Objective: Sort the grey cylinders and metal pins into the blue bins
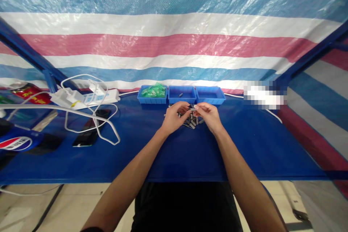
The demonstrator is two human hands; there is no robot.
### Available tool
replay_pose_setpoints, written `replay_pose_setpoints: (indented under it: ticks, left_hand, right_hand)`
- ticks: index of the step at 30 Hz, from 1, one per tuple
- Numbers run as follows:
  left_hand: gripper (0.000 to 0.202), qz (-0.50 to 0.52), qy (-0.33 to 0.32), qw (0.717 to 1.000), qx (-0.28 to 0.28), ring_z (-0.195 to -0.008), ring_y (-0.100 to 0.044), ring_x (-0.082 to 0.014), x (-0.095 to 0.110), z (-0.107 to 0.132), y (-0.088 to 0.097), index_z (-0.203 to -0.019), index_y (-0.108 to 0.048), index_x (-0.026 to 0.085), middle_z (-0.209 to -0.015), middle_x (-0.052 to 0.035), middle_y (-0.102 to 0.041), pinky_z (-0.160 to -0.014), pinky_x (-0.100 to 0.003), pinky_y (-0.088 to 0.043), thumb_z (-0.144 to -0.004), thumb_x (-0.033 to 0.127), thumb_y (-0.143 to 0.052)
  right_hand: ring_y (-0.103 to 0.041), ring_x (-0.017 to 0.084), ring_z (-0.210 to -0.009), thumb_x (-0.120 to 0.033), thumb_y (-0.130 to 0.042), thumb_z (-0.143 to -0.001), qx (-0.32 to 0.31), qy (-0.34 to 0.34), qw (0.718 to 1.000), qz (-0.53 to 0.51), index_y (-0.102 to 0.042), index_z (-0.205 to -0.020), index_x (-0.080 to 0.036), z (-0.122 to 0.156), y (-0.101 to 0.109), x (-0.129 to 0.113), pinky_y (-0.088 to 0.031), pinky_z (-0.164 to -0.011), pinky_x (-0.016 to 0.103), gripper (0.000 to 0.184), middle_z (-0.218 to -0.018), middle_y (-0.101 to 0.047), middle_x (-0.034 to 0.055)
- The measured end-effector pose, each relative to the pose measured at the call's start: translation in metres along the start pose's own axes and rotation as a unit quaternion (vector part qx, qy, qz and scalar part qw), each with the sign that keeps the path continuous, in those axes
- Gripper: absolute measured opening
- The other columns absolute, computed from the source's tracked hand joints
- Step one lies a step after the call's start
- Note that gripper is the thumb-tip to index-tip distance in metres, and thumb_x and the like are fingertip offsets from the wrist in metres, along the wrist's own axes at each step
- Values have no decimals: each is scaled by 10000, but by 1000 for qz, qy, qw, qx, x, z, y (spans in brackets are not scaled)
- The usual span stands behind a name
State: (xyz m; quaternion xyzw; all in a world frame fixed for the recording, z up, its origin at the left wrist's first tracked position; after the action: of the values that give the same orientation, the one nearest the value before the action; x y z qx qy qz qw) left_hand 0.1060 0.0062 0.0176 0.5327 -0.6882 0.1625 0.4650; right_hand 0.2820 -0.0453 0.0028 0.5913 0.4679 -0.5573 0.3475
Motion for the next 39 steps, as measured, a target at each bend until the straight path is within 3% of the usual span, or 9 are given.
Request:
replay_pose_setpoints:
  ticks: [6, 12, 18, 24, 27, 31, 34, 39]
  left_hand:
    - [241, 64, 46, 996, -43, -762, -719, -167, -3, 1, -5, -1054, -738, 179, -861, -52, -760, -720, -263, -557, -916, 376, -732]
    - [313, 187, 123, 975, -5, -749, -721, -171, -6, 0, -12, -942, -744, 164, -840, -55, -769, -729, -277, -576, -826, 446, -817]
    - [336, 237, 218, 946, 44, -577, -645, -125, -18, -2, -9, -911, -774, 165, -689, -17, -734, -578, -240, -512, -744, 438, -878]
    - [392, 250, 236, 931, 124, -684, -733, -170, -30, -7, 4, -925, -784, 154, -773, -54, -782, -629, -260, -559, -682, 427, -925]
    - [434, 258, 213, 929, 157, -764, -764, -189, -37, -14, 9, -981, -782, 151, -824, -68, -799, -721, -291, -597, -679, 426, -931]
    - [464, 281, 200, 923, 171, -900, -784, -214, -45, -20, 9, -1036, -782, 148, -913, -86, -813, -881, -346, -615, -679, 406, -931]
    - [459, 285, 207, 924, 148, -993, -779, -238, -46, -19, 7, -1065, -792, 148, -1019, -113, -814, -950, -379, -608, -710, 417, -903]
    - [340, 243, 193, 942, 132, -975, -782, -245, -40, -14, 11, -997, -810, 155, -1034, -112, -808, -961, -403, -608, -785, 420, -823]
  right_hand:
    - [-665, 164, -560, -580, -855, -734, -22, 1, 1000, -4, -731, -818, -226, 2, -3, -2, -541, -570, 288, 385, -643, -728, -4]
    - [-657, 154, -540, -626, -843, -724, -30, -15, 999, -9, -730, -791, -219, 3, -5, -1, -515, -531, 270, 428, -676, -744, 13]
    - [-678, 151, -563, -677, -802, -746, -34, -49, 998, -16, -735, -811, -210, 4, -8, -4, -506, -514, 246, 476, -705, -751, 26]
    - [-510, 102, -429, -704, -722, -808, 39, 7, 999, 31, -710, -772, -215, 1, 1, -7, -388, -405, 236, 491, -649, -706, 9]
    - [-509, 115, -444, -673, -677, -854, 85, 39, 993, 75, -702, -779, -216, -1, 9, -7, -415, -439, 253, 464, -649, -699, 7]
    - [-652, 179, -622, -531, -665, -882, 113, 78, 956, 260, -716, -786, -219, -2, 23, -5, -536, -649, 302, 330, -727, -745, 28]
    - [-700, 201, -744, -398, -676, -855, 82, 83, 913, 391, -754, -882, -243, -2, 32, -2, -558, -780, 331, 176, -833, -784, 20]
    - [-715, 199, -781, -330, -721, -795, 17, 70, 879, 472, -766, -1008, -271, -2, 40, 2, -562, -771, 322, 226, -881, -791, 1]
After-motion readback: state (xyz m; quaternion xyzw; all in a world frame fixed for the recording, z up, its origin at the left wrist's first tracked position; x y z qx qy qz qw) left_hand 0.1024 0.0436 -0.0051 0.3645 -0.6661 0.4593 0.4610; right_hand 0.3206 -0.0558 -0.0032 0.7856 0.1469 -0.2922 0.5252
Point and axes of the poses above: each hand's wrist, its own z-axis away from the middle knuckle, its own y-axis out of the back of the hand, x = y × z, the point moved 2 cm from there along -z, towards the middle knuckle
